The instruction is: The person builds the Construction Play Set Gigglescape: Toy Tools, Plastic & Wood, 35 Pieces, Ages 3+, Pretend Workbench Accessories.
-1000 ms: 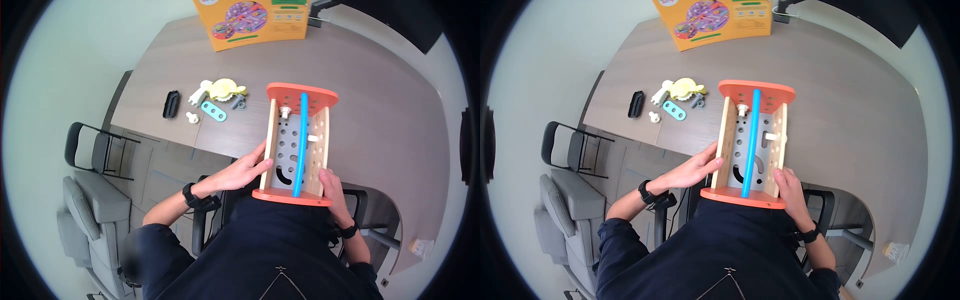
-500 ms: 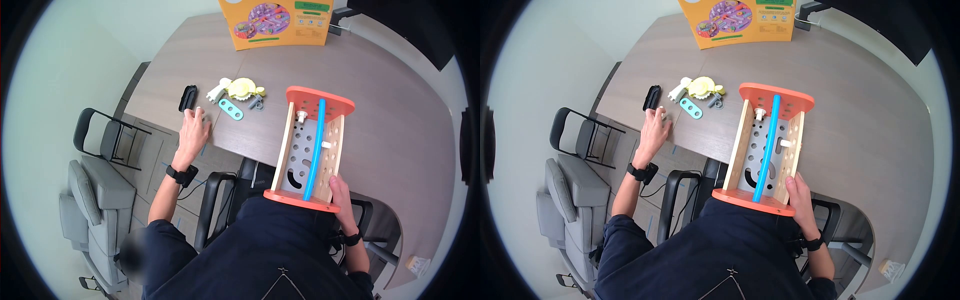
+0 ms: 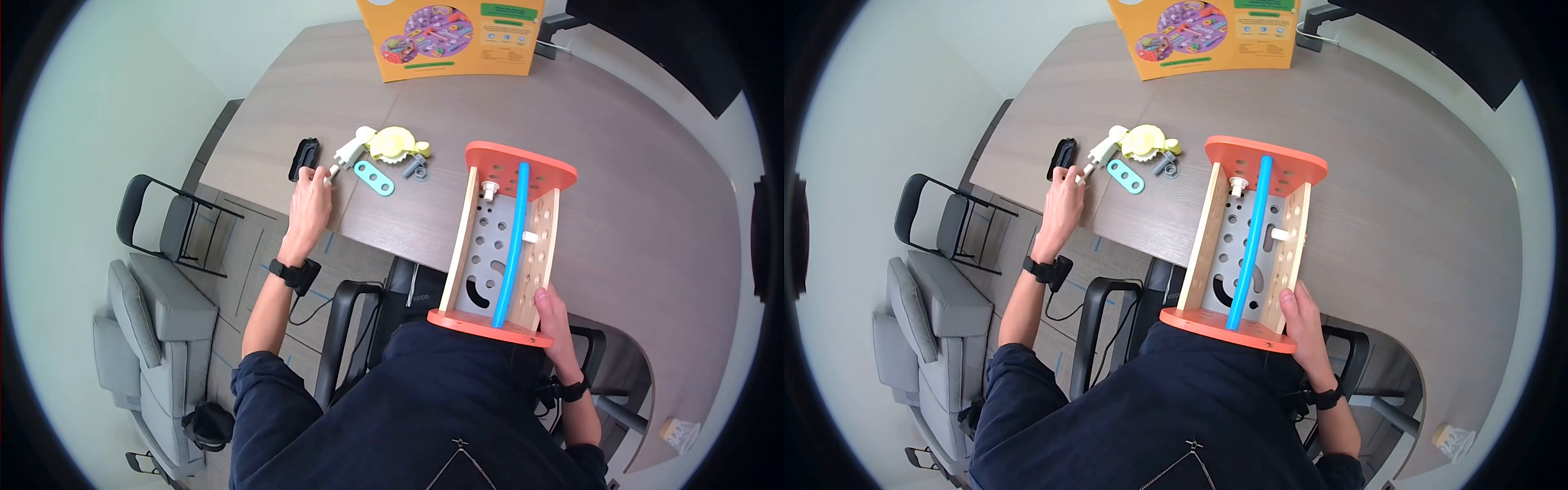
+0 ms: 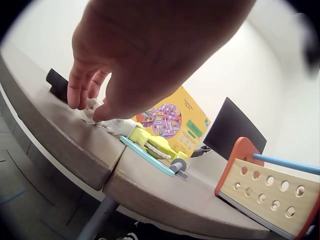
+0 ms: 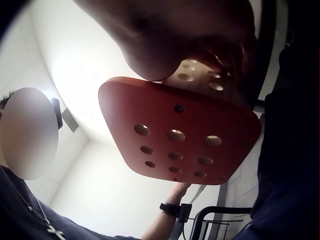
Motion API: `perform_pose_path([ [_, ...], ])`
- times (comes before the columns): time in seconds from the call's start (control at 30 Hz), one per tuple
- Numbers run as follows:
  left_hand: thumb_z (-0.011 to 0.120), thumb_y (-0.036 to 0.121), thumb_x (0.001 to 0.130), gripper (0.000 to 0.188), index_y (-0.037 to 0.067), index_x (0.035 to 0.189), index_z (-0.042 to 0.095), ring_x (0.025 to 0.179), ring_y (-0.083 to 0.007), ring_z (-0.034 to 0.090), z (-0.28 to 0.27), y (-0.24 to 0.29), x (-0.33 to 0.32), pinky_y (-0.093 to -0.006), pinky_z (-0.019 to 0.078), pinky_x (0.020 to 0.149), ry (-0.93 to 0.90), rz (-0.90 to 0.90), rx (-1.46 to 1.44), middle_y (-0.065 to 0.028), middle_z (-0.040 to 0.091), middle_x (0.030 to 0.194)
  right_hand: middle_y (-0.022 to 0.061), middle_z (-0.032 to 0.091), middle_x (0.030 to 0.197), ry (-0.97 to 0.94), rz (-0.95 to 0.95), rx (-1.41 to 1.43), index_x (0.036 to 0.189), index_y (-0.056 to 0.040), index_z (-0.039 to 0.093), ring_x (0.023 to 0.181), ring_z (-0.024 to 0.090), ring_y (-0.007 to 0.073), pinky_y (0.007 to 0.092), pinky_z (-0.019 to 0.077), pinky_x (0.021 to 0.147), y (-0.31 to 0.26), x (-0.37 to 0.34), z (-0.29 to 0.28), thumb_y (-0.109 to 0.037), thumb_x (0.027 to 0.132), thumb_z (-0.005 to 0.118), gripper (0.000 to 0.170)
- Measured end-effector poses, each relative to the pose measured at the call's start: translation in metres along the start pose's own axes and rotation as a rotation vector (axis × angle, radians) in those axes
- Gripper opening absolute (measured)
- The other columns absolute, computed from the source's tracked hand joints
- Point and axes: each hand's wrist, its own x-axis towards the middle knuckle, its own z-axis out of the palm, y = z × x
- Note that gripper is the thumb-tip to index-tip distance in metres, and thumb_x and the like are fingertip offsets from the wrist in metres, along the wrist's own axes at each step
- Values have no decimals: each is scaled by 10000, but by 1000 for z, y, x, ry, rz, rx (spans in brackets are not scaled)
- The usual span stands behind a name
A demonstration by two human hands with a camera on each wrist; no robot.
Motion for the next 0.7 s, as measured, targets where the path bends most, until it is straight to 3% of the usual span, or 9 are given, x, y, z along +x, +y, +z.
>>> perform_pose_path([
  [0.07,645,6,982,284,21,1258,578,1005,-444,667,1,-4,3,-548,571,862,-3,12,27,-225,560,1184,145,673,1313,1,-11,12,1470,61,539,1207,592,188,343,444,1084,-2,0,2,-402,1165,389,574],
  [0.17,643,1,979,385,22,1357,573,1036,-437,668,2,-11,6,-539,575,895,-9,38,72,-230,576,1245,147,630,1027,84,-71,31,1269,50,600,974,594,220,364,480,922,1,1,7,-373,1144,452,466],
  [0.3,639,18,986,475,19,1451,546,1119,-422,662,3,-9,8,-519,582,923,50,51,137,-224,582,1330,151,634,1047,72,-48,51,1286,49,598,991,600,225,362,480,934,3,1,6,-363,1142,454,460],
  [0.43,634,50,998,457,18,1447,553,1178,-407,651,-10,28,6,-507,590,918,123,111,88,-202,581,1367,154,634,1061,85,-54,44,1311,49,587,1001,602,225,362,481,940,3,1,7,-354,1143,448,458],
  [0.57,671,112,997,340,69,1328,606,1092,-376,691,-4,76,11,-474,615,853,-30,211,7,-169,643,1237,158,629,1090,54,-30,42,1334,49,575,1013,601,234,364,478,952,-5,1,5,-349,1145,445,459],
  [0.7,704,145,983,337,102,1307,625,1101,-359,685,18,109,22,-461,621,842,-100,359,58,-169,636,1226,167,630,1177,3,-29,-79,1355,48,571,1070,608,259,374,475,983,-13,0,-4,-342,1149,443,460],
])
